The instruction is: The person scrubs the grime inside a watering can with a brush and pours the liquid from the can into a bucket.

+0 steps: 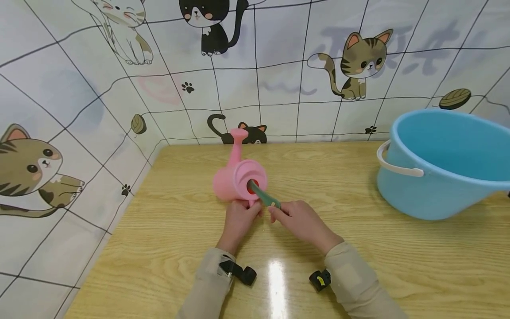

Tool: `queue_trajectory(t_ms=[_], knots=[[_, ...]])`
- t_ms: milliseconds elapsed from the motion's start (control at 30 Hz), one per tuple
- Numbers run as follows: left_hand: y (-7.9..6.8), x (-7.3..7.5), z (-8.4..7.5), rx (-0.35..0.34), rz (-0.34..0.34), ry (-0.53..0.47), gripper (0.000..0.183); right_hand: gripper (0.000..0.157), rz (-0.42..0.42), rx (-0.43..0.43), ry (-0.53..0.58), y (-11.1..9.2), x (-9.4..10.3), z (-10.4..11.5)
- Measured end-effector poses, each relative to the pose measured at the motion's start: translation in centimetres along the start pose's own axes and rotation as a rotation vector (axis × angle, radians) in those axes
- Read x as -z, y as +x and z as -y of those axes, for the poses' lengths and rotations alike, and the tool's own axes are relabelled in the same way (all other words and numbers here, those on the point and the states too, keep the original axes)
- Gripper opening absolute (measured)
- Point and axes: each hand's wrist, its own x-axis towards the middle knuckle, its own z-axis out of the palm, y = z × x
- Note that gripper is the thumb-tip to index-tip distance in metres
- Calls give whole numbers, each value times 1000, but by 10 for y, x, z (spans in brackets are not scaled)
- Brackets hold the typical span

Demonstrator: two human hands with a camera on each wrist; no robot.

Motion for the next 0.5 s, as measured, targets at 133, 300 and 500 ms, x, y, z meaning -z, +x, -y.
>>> queue_trajectory(t_ms=[133,300,500], knots=[[0,0,0,5,-2,7,24,37,-2,-4,2,0,0,-1],[0,0,0,14,9,-16,30,37,2,-6,11,-1,0,0],[-1,1,-1,6,12,-30,30,35,-6,5,8,0,-1,-2]])
